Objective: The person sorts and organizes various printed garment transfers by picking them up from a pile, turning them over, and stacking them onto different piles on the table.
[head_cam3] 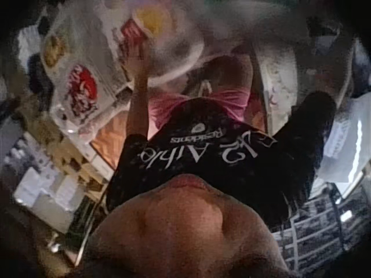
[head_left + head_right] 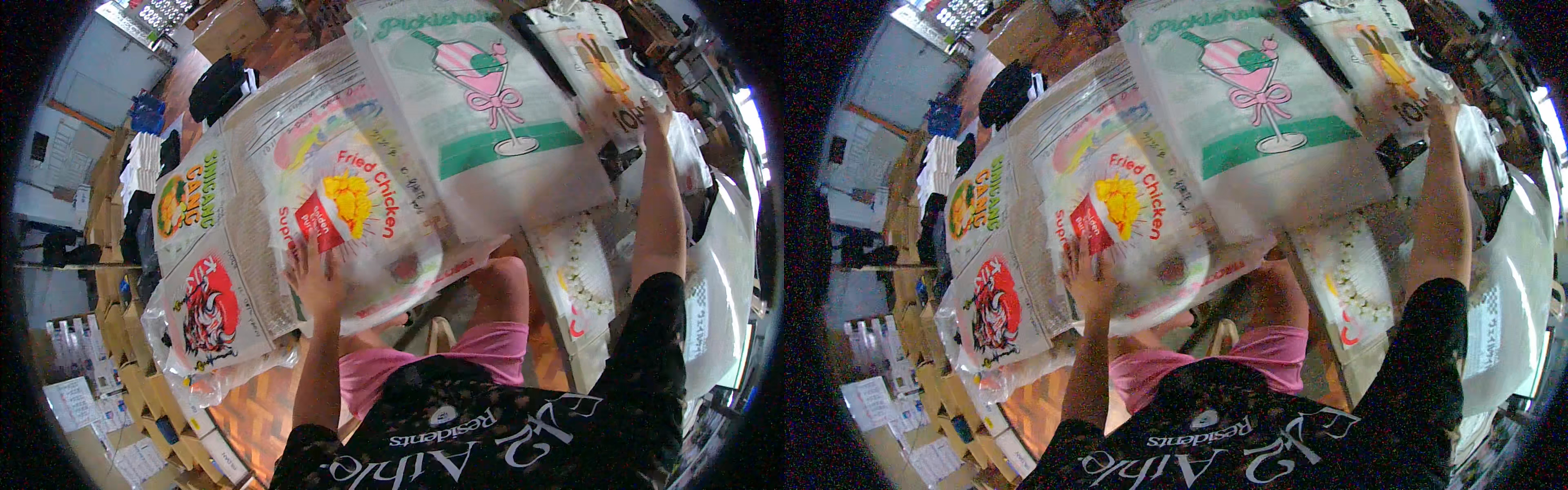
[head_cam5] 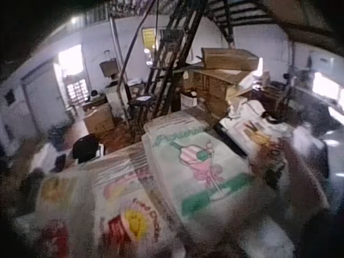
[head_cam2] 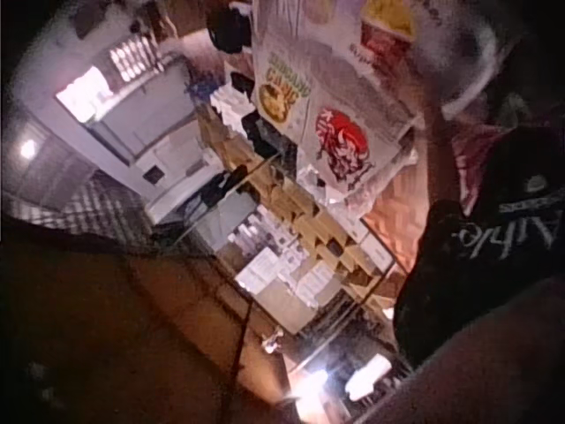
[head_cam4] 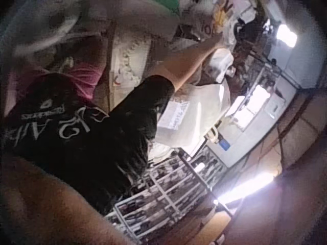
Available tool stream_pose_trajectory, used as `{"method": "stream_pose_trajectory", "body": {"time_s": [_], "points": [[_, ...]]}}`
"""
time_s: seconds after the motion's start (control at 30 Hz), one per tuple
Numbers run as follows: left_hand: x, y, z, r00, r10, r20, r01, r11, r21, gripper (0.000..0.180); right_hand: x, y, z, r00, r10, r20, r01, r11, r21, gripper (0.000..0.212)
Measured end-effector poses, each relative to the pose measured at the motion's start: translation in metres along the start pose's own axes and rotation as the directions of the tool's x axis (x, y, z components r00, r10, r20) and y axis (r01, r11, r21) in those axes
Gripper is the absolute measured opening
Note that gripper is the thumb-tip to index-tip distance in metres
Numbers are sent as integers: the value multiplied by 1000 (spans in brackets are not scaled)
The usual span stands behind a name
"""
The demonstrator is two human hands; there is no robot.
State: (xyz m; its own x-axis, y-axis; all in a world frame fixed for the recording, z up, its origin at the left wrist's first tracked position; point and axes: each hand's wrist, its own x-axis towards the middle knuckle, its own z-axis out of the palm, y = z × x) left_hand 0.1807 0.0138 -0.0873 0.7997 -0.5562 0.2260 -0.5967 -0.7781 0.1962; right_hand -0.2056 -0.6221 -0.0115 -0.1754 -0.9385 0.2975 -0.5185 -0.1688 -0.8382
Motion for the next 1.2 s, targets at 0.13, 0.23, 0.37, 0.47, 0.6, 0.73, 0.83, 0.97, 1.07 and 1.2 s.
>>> {"method": "stream_pose_trajectory", "body": {"time_s": [0.13,0.23,0.37,0.47,0.6,0.73,0.83,0.97,1.07,1.2], "points": [[0,-7,4,999,27,-44,-34,983,-181,49,10,-27,4,940,-287,-183,129,798,-589,77],[-1,-4,2,998,2,-68,-17,977,-214,47,-20,-72,12,770,-599,-219,392,716,-578,61],[0,-7,6,993,0,-122,-37,953,-302,44,-127,-144,23,872,-481,93,478,877,50,36],[-6,-16,8,983,8,-183,-95,875,-474,43,-267,-180,26,657,-254,710,-30,932,362,34],[-21,-20,-11,966,-47,-254,-137,740,-658,43,-458,-173,41,-175,-72,982,-224,974,31,33],[-47,-2,-52,974,-152,-169,-122,276,-954,43,-582,-166,63,-167,-68,984,-884,452,-119,48],[-66,5,-83,964,-267,-6,23,105,-994,46,-600,-197,67,-5,-25,1000,-999,52,-4,38],[-73,-3,-79,979,-180,-92,-41,271,-962,47,-569,-211,92,364,-15,931,-918,163,361,19],[-54,-12,-59,978,3,-210,-184,496,-848,48,-496,-232,85,626,-166,762,-576,560,595,13],[-21,-31,-19,978,126,-166,-185,893,-410,56,-338,-235,73,881,-197,430,-218,636,740,15]]}}
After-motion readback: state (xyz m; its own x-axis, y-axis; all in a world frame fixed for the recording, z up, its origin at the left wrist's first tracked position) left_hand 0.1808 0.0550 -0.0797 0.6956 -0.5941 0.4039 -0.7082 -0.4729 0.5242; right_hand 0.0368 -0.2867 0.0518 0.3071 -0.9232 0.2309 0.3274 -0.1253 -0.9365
